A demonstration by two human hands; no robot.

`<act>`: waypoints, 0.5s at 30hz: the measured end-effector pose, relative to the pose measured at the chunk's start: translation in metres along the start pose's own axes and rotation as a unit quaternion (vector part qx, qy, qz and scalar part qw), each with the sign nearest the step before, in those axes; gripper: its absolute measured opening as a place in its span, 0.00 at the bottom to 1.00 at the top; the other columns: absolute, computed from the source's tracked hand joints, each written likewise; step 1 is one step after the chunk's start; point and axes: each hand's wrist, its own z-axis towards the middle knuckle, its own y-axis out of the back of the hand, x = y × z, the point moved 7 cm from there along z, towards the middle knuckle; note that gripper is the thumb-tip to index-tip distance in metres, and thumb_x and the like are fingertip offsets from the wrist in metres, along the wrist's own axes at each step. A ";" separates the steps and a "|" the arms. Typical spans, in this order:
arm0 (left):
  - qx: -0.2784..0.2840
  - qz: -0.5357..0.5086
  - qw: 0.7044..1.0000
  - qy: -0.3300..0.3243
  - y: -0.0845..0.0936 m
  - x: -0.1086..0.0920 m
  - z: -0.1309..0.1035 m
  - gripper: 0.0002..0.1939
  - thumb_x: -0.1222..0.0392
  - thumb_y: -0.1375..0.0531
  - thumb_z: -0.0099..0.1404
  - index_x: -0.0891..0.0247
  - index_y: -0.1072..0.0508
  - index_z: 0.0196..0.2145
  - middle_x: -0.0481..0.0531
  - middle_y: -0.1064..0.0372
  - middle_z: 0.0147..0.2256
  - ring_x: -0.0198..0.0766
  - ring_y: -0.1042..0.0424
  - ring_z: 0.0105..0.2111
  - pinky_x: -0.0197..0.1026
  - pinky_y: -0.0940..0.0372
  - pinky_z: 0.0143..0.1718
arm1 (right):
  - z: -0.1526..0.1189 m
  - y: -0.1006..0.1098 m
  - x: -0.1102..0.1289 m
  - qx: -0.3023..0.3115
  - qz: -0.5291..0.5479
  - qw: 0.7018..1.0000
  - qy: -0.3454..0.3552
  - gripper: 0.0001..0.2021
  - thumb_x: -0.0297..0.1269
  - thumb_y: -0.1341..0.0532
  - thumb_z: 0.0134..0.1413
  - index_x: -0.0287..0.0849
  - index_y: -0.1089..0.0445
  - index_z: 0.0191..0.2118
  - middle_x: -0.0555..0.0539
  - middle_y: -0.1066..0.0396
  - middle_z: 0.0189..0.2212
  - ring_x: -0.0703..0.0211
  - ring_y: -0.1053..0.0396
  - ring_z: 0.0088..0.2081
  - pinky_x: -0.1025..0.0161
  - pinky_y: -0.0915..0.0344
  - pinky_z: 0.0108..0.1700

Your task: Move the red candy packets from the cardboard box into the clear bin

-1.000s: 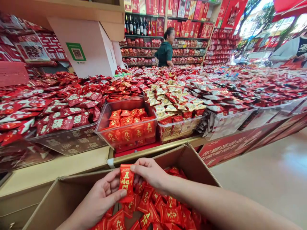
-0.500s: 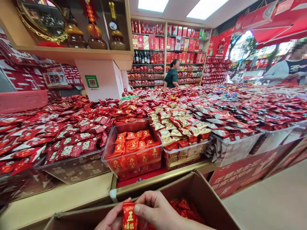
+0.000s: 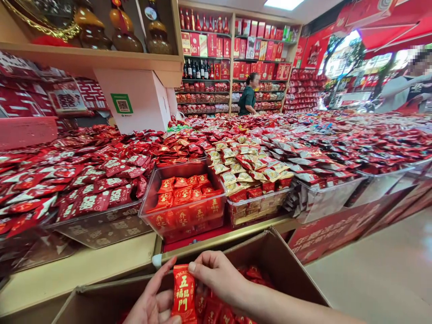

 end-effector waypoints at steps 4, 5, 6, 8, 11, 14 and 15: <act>0.000 0.005 1.000 -0.002 0.003 0.001 0.002 0.55 0.64 0.36 0.45 0.59 0.75 0.55 0.61 0.29 0.38 0.49 0.32 0.41 0.45 0.37 0.36 | 0.002 0.004 0.007 -0.012 -0.018 1.000 0.018 0.16 0.46 0.42 0.40 0.36 0.41 0.20 0.54 0.40 0.13 0.72 0.45 0.16 0.71 0.50 0.21; -0.003 0.004 1.000 -0.005 0.003 0.000 0.001 0.54 0.64 0.36 0.45 0.59 0.74 0.55 0.61 0.30 0.39 0.48 0.32 0.41 0.45 0.37 0.37 | 0.002 0.004 0.007 -0.012 -0.011 1.000 0.015 0.17 0.47 0.42 0.40 0.36 0.42 0.20 0.54 0.40 0.13 0.72 0.45 0.15 0.71 0.50 0.20; -0.007 0.001 1.000 -0.009 0.003 -0.001 0.001 0.54 0.65 0.36 0.45 0.58 0.74 0.55 0.61 0.30 0.40 0.47 0.32 0.41 0.44 0.38 0.37 | 0.002 0.004 0.008 -0.010 -0.004 1.000 0.011 0.17 0.47 0.42 0.40 0.36 0.42 0.20 0.54 0.40 0.13 0.72 0.45 0.15 0.71 0.50 0.20; -0.015 0.001 1.000 -0.020 0.002 -0.004 0.000 0.53 0.65 0.36 0.46 0.57 0.73 0.55 0.61 0.32 0.42 0.46 0.33 0.42 0.44 0.38 0.38 | 0.002 0.002 0.010 -0.004 0.012 1.000 0.007 0.17 0.47 0.42 0.40 0.36 0.41 0.20 0.54 0.40 0.13 0.72 0.45 0.15 0.71 0.50 0.20; -0.017 0.008 0.999 -0.033 -0.003 -0.009 -0.004 0.51 0.65 0.37 0.47 0.53 0.71 0.55 0.60 0.34 0.45 0.45 0.34 0.43 0.43 0.39 0.39 | 0.002 0.001 0.014 -0.004 0.035 0.999 0.014 0.17 0.47 0.42 0.40 0.36 0.40 0.21 0.53 0.40 0.14 0.73 0.45 0.15 0.72 0.50 0.20; -0.025 0.022 0.999 -0.032 -0.006 -0.011 -0.006 0.48 0.64 0.38 0.47 0.50 0.67 0.55 0.59 0.37 0.48 0.45 0.34 0.43 0.41 0.38 0.37 | 0.001 0.001 0.015 -0.011 0.040 0.999 0.016 0.16 0.47 0.41 0.39 0.36 0.40 0.21 0.53 0.40 0.15 0.73 0.45 0.16 0.72 0.50 0.20; -0.028 0.026 0.999 -0.029 -0.006 -0.011 -0.006 0.48 0.64 0.37 0.47 0.50 0.67 0.55 0.58 0.37 0.48 0.45 0.33 0.42 0.41 0.37 0.36 | 0.001 0.001 0.013 -0.013 0.033 0.999 0.015 0.17 0.48 0.41 0.39 0.36 0.40 0.21 0.54 0.40 0.15 0.73 0.46 0.16 0.72 0.50 0.20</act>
